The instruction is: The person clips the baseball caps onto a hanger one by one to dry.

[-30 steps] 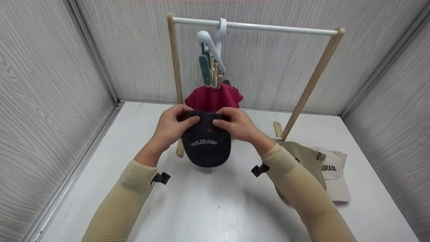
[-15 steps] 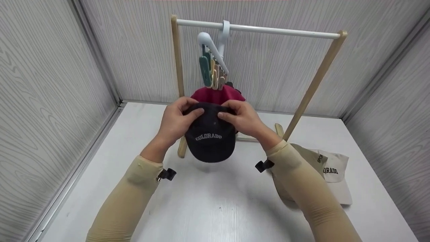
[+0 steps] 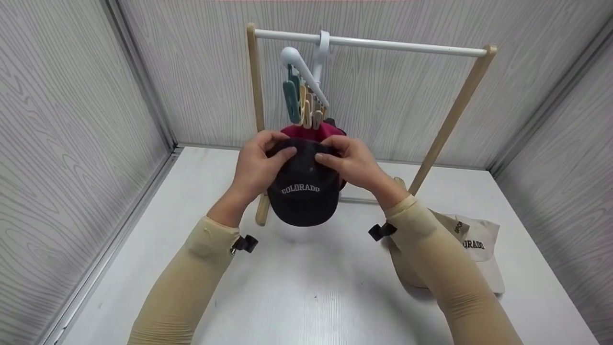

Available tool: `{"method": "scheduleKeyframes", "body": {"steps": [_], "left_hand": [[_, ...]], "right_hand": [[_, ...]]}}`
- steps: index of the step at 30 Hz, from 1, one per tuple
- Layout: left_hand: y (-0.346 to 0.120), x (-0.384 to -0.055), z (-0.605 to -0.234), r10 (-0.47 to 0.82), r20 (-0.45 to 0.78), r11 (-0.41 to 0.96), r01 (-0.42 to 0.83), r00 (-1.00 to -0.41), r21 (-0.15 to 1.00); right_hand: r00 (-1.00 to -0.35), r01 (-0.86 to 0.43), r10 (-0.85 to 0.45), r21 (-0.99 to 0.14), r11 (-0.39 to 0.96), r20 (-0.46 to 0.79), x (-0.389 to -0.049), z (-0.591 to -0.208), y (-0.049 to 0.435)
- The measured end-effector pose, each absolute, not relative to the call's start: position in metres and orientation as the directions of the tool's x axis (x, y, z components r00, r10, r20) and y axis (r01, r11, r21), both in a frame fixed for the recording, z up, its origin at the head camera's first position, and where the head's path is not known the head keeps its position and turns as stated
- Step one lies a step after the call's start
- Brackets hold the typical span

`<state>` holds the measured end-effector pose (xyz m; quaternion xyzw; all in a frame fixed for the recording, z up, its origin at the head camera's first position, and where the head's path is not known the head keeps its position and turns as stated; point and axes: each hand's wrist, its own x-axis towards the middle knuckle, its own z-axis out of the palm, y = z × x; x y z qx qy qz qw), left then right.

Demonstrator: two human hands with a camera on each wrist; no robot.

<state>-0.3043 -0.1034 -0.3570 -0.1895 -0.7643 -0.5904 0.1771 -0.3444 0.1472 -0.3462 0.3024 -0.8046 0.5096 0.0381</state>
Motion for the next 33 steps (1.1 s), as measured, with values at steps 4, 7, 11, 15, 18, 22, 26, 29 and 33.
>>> {"method": "scheduleKeyframes", "body": {"steps": [4, 7, 11, 15, 18, 22, 26, 29, 33], "left_hand": [[-0.102, -0.306, -0.353, 0.076, 0.496, 0.245, 0.499, -0.865, 0.831], [-0.102, -0.306, -0.35, 0.074, 0.506, 0.243, 0.508, -0.859, 0.826], [-0.101, -0.307, -0.346, 0.078, 0.526, 0.237, 0.528, -0.847, 0.815], [-0.1, -0.307, -0.343, 0.083, 0.542, 0.233, 0.545, -0.836, 0.805], [-0.099, -0.307, -0.34, 0.086, 0.551, 0.237, 0.554, -0.83, 0.798], [-0.099, -0.309, -0.339, 0.086, 0.563, 0.245, 0.565, -0.822, 0.788], [-0.098, -0.309, -0.338, 0.088, 0.569, 0.241, 0.572, -0.818, 0.784], [-0.097, -0.309, -0.338, 0.091, 0.572, 0.24, 0.575, -0.815, 0.782], [-0.097, -0.309, -0.337, 0.093, 0.581, 0.241, 0.584, -0.809, 0.775]], "right_hand": [[-0.817, -0.523, -0.443, -0.798, 0.3, 0.369, -0.345, -0.343, 0.148], [-0.819, -0.524, -0.438, -0.795, 0.306, 0.371, -0.346, -0.34, 0.148], [-0.813, -0.536, -0.441, -0.786, 0.308, 0.381, -0.346, -0.336, 0.148], [-0.804, -0.549, -0.448, -0.779, 0.303, 0.392, -0.347, -0.333, 0.148], [-0.798, -0.553, -0.453, -0.78, 0.292, 0.396, -0.348, -0.331, 0.148], [-0.789, -0.56, -0.464, -0.781, 0.275, 0.403, -0.348, -0.328, 0.149], [-0.78, -0.567, -0.479, -0.778, 0.27, 0.402, -0.347, -0.323, 0.149], [-0.775, -0.571, -0.488, -0.777, 0.265, 0.402, -0.348, -0.32, 0.148], [-0.764, -0.581, -0.497, -0.774, 0.252, 0.411, -0.349, -0.313, 0.147]]}}
